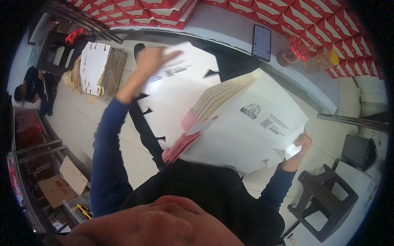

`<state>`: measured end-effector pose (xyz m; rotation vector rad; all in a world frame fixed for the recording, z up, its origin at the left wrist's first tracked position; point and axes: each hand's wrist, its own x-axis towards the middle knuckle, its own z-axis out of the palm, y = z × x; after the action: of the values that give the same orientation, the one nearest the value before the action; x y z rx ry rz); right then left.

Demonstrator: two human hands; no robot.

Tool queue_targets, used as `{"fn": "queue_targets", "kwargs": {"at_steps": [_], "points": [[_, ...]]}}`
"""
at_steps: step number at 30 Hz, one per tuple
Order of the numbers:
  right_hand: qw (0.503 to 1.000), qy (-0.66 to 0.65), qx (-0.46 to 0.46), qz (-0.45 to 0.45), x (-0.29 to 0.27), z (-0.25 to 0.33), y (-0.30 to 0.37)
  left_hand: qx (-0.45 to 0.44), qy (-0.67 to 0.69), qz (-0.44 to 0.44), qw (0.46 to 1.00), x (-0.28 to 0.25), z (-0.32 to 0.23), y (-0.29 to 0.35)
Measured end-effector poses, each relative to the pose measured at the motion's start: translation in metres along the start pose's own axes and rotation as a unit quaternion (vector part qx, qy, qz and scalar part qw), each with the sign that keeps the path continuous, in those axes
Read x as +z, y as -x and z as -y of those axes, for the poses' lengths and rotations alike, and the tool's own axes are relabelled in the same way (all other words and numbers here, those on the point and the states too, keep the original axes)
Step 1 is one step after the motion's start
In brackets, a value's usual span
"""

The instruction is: The person sits on the floor and assembles flat-packed cardboard boxes into finished containers. They fold the flaps, tuck the tabs, and secure the structure by hand. The person then stacks the completed boxes onto a nearby metal shelf.

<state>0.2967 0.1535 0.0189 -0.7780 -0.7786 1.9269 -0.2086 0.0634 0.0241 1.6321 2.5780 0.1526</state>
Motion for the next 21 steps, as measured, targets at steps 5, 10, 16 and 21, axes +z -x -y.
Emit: {"fn": "queue_targets", "kwargs": {"at_steps": [5, 10, 16, 21], "points": [[0.997, 0.032, 0.022, 0.065, -0.034, -0.032, -0.043, -0.108, 0.035, -0.293, 0.949, -0.175, 0.050, 0.114], [0.959, 0.096, 0.193, 0.186, 0.076, -0.123, -0.149, -0.147, -0.050, -0.471, 0.868, -0.316, 0.120, 0.233], [0.646, 0.662, -0.287, 0.249, 0.182, -0.160, -0.190, -0.157, 0.015, -0.418, 0.895, -0.320, 0.123, 0.244], [0.810, 0.233, 0.045, 0.537, 0.233, -0.079, -0.075, -0.086, 0.182, -0.258, 0.945, -0.232, 0.045, 0.170]]}}
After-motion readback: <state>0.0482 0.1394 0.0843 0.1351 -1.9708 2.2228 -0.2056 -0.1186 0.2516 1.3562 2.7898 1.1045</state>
